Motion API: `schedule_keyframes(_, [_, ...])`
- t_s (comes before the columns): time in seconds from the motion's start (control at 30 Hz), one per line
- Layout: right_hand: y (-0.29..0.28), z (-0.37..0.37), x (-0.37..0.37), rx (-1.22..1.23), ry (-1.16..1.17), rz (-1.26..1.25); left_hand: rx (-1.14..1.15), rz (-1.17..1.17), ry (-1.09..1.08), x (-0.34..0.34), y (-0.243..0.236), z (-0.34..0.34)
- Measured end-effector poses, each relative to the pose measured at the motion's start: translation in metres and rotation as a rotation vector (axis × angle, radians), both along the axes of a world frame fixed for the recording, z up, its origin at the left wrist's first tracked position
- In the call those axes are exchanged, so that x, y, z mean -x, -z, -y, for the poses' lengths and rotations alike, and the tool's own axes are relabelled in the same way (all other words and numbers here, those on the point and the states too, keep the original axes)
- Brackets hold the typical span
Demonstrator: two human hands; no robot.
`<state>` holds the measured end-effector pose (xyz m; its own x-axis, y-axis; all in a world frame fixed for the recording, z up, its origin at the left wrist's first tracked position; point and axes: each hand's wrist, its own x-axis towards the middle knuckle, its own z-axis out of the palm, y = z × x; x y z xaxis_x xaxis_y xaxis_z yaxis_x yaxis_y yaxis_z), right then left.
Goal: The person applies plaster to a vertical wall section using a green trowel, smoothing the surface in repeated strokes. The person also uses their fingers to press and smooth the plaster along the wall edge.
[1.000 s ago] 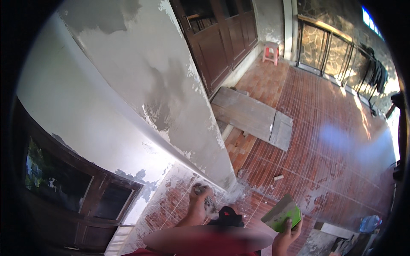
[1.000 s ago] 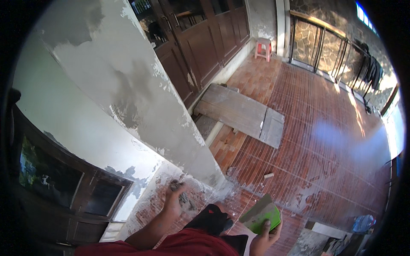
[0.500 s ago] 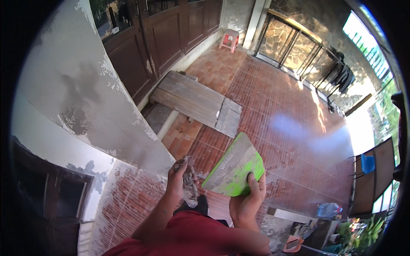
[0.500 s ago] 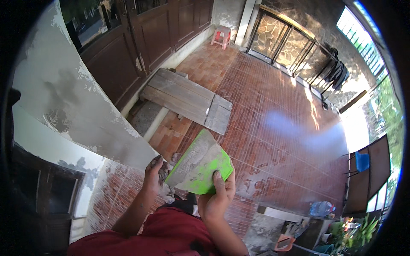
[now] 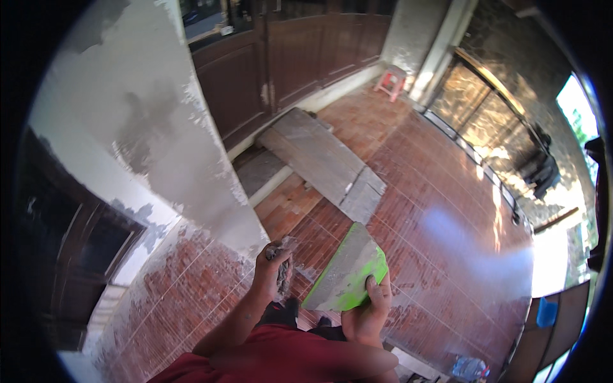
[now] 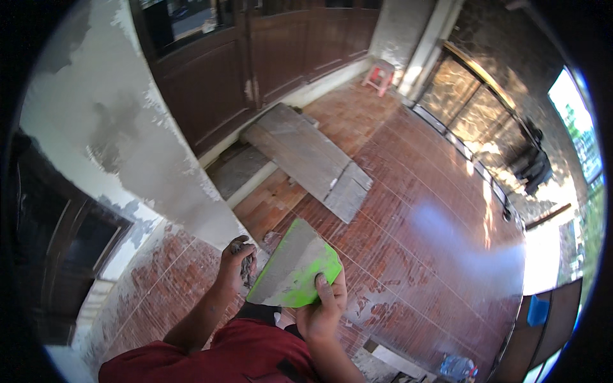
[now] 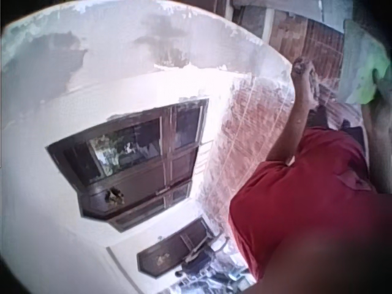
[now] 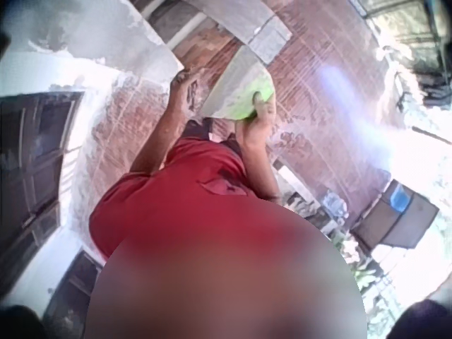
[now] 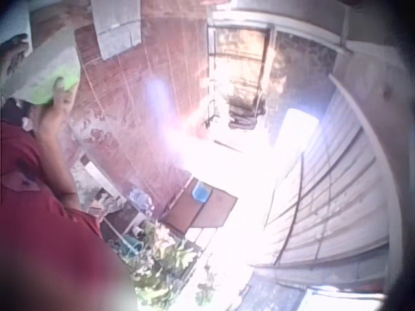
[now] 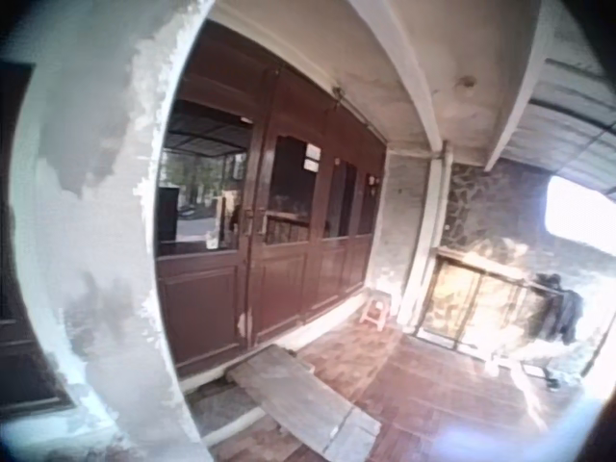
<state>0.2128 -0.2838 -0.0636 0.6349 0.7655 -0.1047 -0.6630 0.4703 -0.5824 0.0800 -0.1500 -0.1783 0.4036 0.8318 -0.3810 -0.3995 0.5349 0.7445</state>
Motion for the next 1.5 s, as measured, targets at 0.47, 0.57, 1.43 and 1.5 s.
schedule_keyframes(0.47, [-0.009, -0.051, 0.018, -0.186, -0.532, 0.089, 0.08, -0.101, -0.57, 0.089, -0.009, 0.112])
schedule_keyframes(0.57, [-0.002, -0.055, 0.042, -0.081, -0.501, 0.231, 0.084, -0.109, -0.568, 0.113, -0.006, 0.103])
schedule_keyframes(1.43, [-0.094, -0.19, 0.174, -0.276, 0.17, 1.8, 0.009, 0.108, -0.382, 0.273, 0.019, 0.027])
schedule_keyframes(1.5, [-0.096, -0.198, 0.174, -0.246, 0.181, 1.824, -0.007, 0.117, -0.363, 0.272, 0.016, 0.023])
